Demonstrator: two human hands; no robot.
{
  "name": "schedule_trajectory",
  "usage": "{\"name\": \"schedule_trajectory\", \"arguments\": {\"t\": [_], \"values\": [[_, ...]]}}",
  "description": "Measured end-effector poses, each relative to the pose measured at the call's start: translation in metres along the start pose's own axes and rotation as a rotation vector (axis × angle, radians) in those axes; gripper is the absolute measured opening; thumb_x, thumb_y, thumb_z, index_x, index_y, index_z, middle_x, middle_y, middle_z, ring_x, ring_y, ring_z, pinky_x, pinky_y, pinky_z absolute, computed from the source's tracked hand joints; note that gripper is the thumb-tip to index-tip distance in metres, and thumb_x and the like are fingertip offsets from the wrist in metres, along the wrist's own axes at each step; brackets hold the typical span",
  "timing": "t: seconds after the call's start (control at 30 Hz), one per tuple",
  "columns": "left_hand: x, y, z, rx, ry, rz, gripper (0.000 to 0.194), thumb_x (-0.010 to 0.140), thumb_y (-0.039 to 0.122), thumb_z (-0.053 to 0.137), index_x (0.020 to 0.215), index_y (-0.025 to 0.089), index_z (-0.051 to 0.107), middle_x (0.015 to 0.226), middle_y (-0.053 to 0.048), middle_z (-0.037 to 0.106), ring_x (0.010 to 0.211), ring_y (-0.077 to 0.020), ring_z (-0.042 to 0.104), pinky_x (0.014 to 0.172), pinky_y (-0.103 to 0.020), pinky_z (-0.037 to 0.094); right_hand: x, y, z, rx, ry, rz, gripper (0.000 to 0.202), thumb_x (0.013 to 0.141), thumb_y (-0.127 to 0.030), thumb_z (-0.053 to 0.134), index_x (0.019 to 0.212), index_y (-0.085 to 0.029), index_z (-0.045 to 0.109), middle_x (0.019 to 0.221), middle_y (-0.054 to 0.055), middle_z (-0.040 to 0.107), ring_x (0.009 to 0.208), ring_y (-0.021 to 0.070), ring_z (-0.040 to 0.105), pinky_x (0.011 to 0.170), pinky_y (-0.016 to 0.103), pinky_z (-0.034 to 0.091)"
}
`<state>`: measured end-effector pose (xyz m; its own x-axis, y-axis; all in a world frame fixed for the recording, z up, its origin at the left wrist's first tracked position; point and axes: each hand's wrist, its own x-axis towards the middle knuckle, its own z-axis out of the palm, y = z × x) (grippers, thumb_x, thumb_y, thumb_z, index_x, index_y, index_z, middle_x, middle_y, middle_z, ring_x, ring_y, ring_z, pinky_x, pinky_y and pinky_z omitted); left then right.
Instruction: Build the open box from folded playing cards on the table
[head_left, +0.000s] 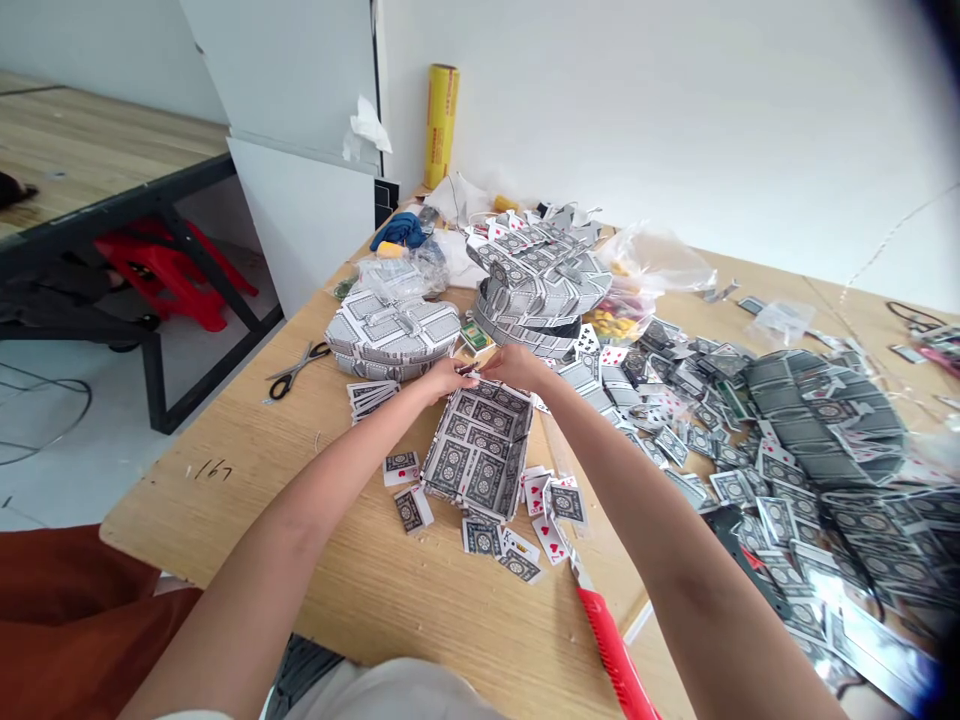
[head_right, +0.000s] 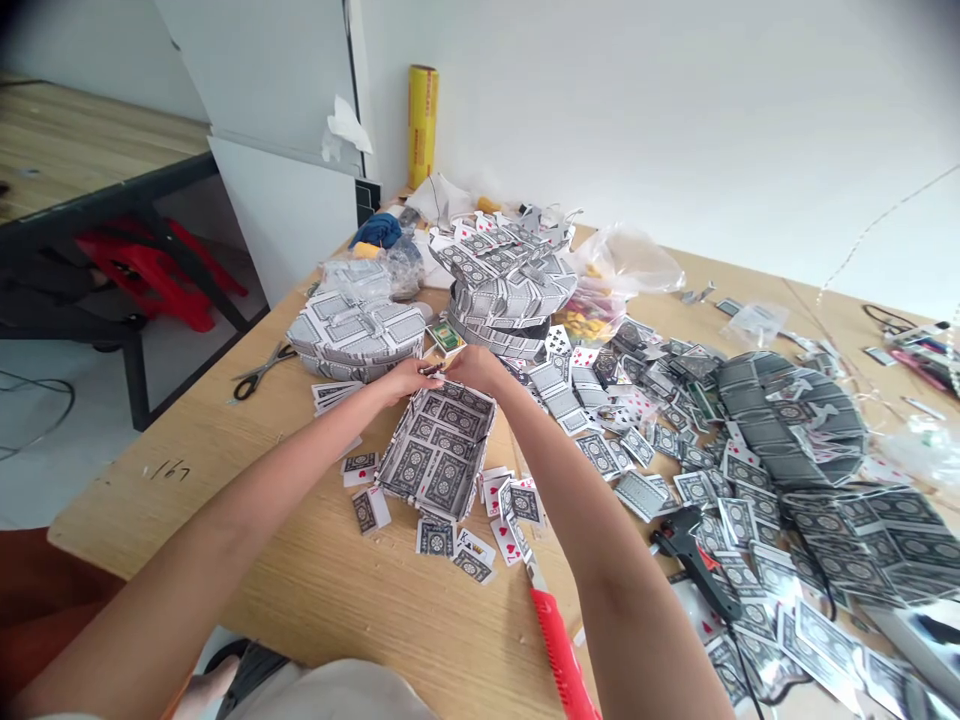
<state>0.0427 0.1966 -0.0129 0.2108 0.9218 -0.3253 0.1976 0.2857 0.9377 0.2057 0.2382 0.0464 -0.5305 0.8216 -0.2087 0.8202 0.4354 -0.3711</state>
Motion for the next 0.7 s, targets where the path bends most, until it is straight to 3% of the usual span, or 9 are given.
{"name": "schedule_trajectory", "arguments": {"t": [0.2,0.4,0.7], "values": [[0.0,0.002,-0.002,-0.035,-0.011,-0.014,0.024,0.089,0.032,0.062,0.103,0.012,0.065,0.103,-0.006,0.068,0.095,-0.0193,0.065,0.09,-0.042,0.052,0.001,-0.002,-0.003,-0.058,-0.022,-0.028,0.018,0.077,-0.022,0.061,0.079,-0.018,0.078,0.071,0.005,0.073,0.066,0.0178,0.063,0.064,0.027,0.047],[0.001,0.003,0.0,-0.068,-0.01,-0.022,0.024,0.089,0.033,0.062,0.101,0.012,0.065,0.102,-0.006,0.069,0.095,-0.0191,0.065,0.09,-0.042,0.051,0.005,-0.015,-0.003,-0.173,-0.001,-0.02,0.018,0.074,-0.018,0.065,0.086,-0.015,0.078,0.083,0.013,0.074,0.078,0.0242,0.067,0.072,0.03,0.047],[0.0,0.002,-0.002,-0.051,-0.01,-0.063,0.025,0.09,0.03,0.061,0.108,0.013,0.062,0.11,-0.007,0.065,0.098,-0.0199,0.063,0.087,-0.042,0.053,0.006,-0.02,-0.004,-0.253,-0.032,0.051,0.022,0.083,-0.026,0.06,0.09,-0.012,0.076,0.089,0.015,0.073,0.088,0.0266,0.067,0.077,0.031,0.049]]}}
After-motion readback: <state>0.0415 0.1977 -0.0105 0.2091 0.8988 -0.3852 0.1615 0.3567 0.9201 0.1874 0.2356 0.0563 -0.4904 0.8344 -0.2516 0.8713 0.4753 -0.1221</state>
